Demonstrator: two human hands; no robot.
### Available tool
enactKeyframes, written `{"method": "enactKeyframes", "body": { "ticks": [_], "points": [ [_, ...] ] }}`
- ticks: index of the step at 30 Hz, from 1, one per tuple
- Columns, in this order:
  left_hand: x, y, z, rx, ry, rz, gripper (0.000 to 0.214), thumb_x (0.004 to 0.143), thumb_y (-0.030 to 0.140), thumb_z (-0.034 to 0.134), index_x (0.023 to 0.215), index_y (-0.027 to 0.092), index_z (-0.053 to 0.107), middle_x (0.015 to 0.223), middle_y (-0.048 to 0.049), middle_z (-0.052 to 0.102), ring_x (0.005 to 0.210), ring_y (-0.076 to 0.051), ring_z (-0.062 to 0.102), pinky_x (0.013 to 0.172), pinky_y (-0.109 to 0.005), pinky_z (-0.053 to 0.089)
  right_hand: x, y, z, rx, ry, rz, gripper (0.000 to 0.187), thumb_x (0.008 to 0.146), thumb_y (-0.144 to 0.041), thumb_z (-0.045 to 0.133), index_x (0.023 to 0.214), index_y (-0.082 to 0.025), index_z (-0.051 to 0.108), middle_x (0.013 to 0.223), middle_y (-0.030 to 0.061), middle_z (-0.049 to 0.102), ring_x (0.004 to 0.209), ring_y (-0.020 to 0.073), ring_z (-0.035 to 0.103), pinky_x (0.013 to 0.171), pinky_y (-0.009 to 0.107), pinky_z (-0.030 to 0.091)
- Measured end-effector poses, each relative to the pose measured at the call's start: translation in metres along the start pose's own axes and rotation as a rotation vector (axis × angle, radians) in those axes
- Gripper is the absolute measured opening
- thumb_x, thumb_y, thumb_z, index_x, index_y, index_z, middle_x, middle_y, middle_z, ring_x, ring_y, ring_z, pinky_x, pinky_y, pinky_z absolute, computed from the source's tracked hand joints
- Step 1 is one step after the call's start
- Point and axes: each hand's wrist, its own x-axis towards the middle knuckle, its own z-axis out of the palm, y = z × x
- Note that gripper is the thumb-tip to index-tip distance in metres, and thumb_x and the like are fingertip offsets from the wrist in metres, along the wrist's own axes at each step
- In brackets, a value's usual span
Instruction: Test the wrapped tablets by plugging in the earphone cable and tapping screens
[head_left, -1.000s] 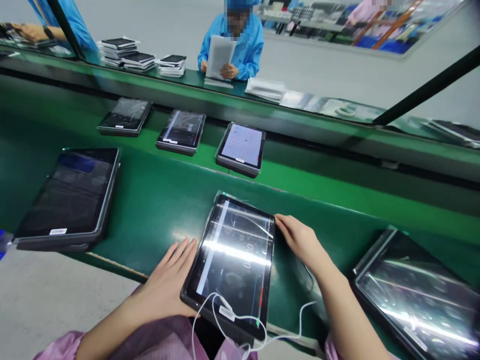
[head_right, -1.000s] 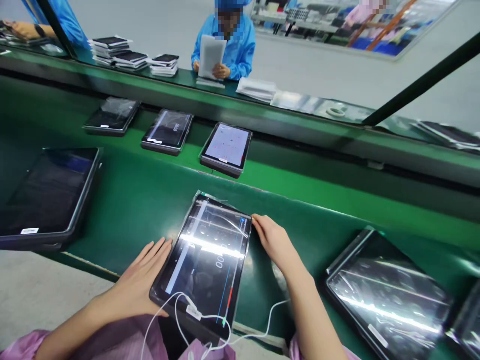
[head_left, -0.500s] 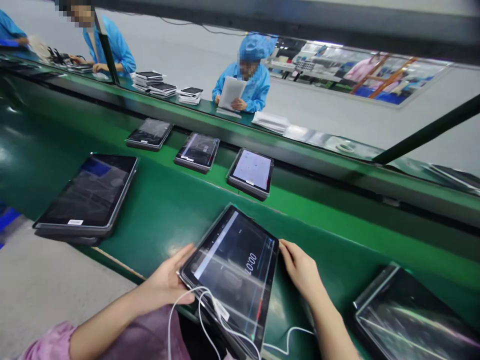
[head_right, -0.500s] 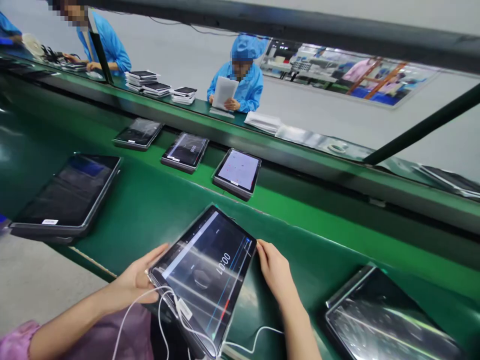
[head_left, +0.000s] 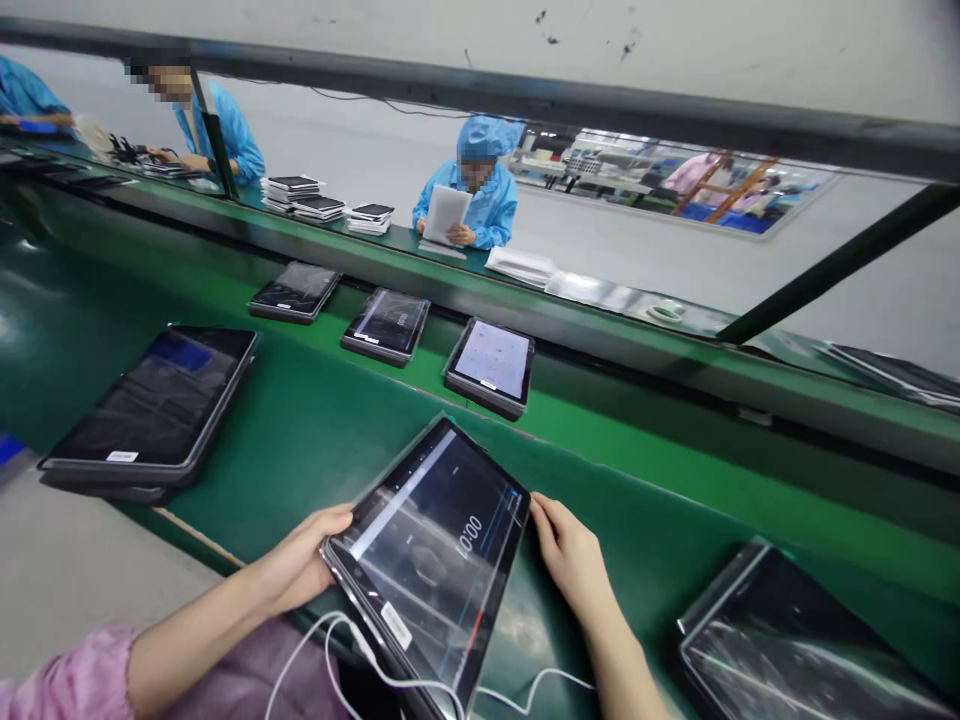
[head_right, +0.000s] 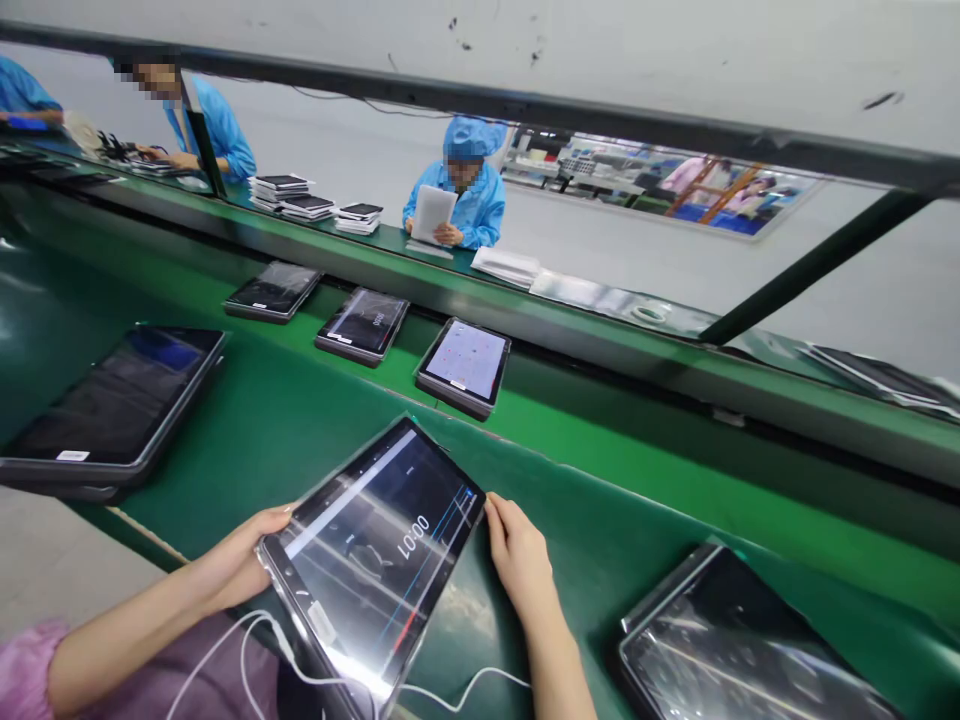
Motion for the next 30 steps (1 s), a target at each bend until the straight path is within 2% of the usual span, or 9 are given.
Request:
{"method": "enactKeyframes", "body": {
  "ticks": [3, 5, 9, 12, 14, 17, 21, 25, 30],
  "points": [
    [-0.001, 0.013, 0.012, 0.009, -0.028, 0.016, 0.041, 0.072, 0.041, 0.088, 0.100, 0.013, 0.078, 0.084, -0.0094, 0.078, 0.070, -0.020, 0.070, 0.071, -0.031, 0.059, 0.000, -0.001, -0.007, 0.121, 0.074, 0.141, 0.067, 0.075, -0.086, 0.062, 0.076, -0.020, 0.070, 0.075, 0.0099, 0.070, 0.071, 0.0279, 0.066, 0.064, 0.038, 0.053],
    [0.000, 0.026, 0.024, 0.016, -0.031, 0.026, 0.040, 0.074, 0.041, 0.086, 0.101, 0.014, 0.078, 0.084, -0.0087, 0.078, 0.071, -0.021, 0.071, 0.071, -0.032, 0.059, 0.000, -0.002, -0.012, 0.247, 0.128, 0.246, 0.067, 0.078, -0.086, 0.060, 0.071, -0.020, 0.063, 0.058, 0.0021, 0.054, 0.053, 0.0183, 0.051, 0.049, 0.030, 0.040],
    [0.032, 0.060, 0.076, 0.050, -0.080, 0.117, 0.030, 0.079, 0.035, 0.081, 0.098, 0.012, 0.077, 0.087, -0.0088, 0.077, 0.076, -0.020, 0.070, 0.074, -0.030, 0.059, -0.005, -0.014, -0.007, 0.572, 0.103, 0.362, 0.070, 0.075, -0.088, 0.059, 0.084, -0.019, 0.065, 0.058, -0.0060, 0.036, 0.048, 0.0115, 0.031, 0.045, 0.025, 0.027],
    [0.095, 0.069, 0.143, 0.059, -0.128, 0.130, 0.021, 0.093, 0.025, 0.063, 0.093, 0.008, 0.074, 0.084, -0.0109, 0.075, 0.077, -0.020, 0.069, 0.075, -0.031, 0.059, -0.012, -0.032, 0.006, 0.746, -0.083, 0.399, 0.067, 0.070, -0.084, 0.071, 0.081, -0.017, 0.068, 0.059, -0.0041, 0.041, 0.050, 0.0110, 0.032, 0.046, 0.025, 0.029],
    [0.152, 0.058, 0.193, 0.067, -0.162, 0.106, 0.025, 0.099, 0.020, 0.051, 0.096, 0.007, 0.073, 0.088, -0.0112, 0.074, 0.080, -0.019, 0.069, 0.076, -0.031, 0.059, -0.016, -0.041, 0.012, 0.850, -0.275, 0.424, 0.064, 0.065, -0.077, 0.081, 0.080, -0.015, 0.071, 0.059, -0.0029, 0.045, 0.050, 0.0105, 0.035, 0.047, 0.025, 0.030],
    [0.239, 0.023, 0.260, 0.062, -0.163, 0.066, 0.021, 0.102, 0.021, 0.052, 0.103, 0.009, 0.069, 0.096, -0.0088, 0.071, 0.083, -0.016, 0.068, 0.078, -0.032, 0.059, -0.018, -0.044, 0.012, 1.012, -0.494, 0.462, 0.062, 0.066, -0.069, 0.087, 0.090, -0.013, 0.075, 0.060, -0.0040, 0.045, 0.052, 0.0091, 0.036, 0.050, 0.025, 0.030],
    [0.319, -0.031, 0.315, 0.052, -0.116, -0.029, 0.036, 0.098, 0.037, 0.065, 0.127, 0.016, 0.062, 0.125, -0.0095, 0.065, 0.105, -0.022, 0.068, 0.088, -0.042, 0.060, -0.017, -0.037, 0.006, 1.081, -0.500, 0.491, 0.061, 0.068, -0.070, 0.086, 0.090, -0.015, 0.073, 0.064, -0.0050, 0.044, 0.052, 0.0075, 0.032, 0.052, 0.025, 0.029],
    [0.335, -0.062, 0.311, 0.061, -0.050, -0.136, 0.038, 0.098, 0.037, 0.066, 0.130, 0.017, 0.060, 0.130, -0.0108, 0.063, 0.111, -0.024, 0.066, 0.093, -0.046, 0.059, -0.017, -0.032, 0.007, 1.101, -0.499, 0.509, 0.057, 0.071, -0.070, 0.084, 0.083, -0.016, 0.070, 0.064, -0.0054, 0.043, 0.053, 0.0078, 0.031, 0.053, 0.026, 0.031],
    [0.296, -0.047, 0.241, 0.014, 0.170, -0.062, 0.037, 0.098, 0.036, 0.066, 0.129, 0.017, 0.061, 0.130, -0.0106, 0.064, 0.111, -0.024, 0.066, 0.094, -0.046, 0.059, -0.021, -0.031, 0.012, 1.068, -0.534, 0.486, 0.062, 0.073, -0.073, 0.081, 0.097, -0.015, 0.075, 0.065, -0.0054, 0.046, 0.053, 0.0083, 0.036, 0.055, 0.026, 0.031]
  ]
}}
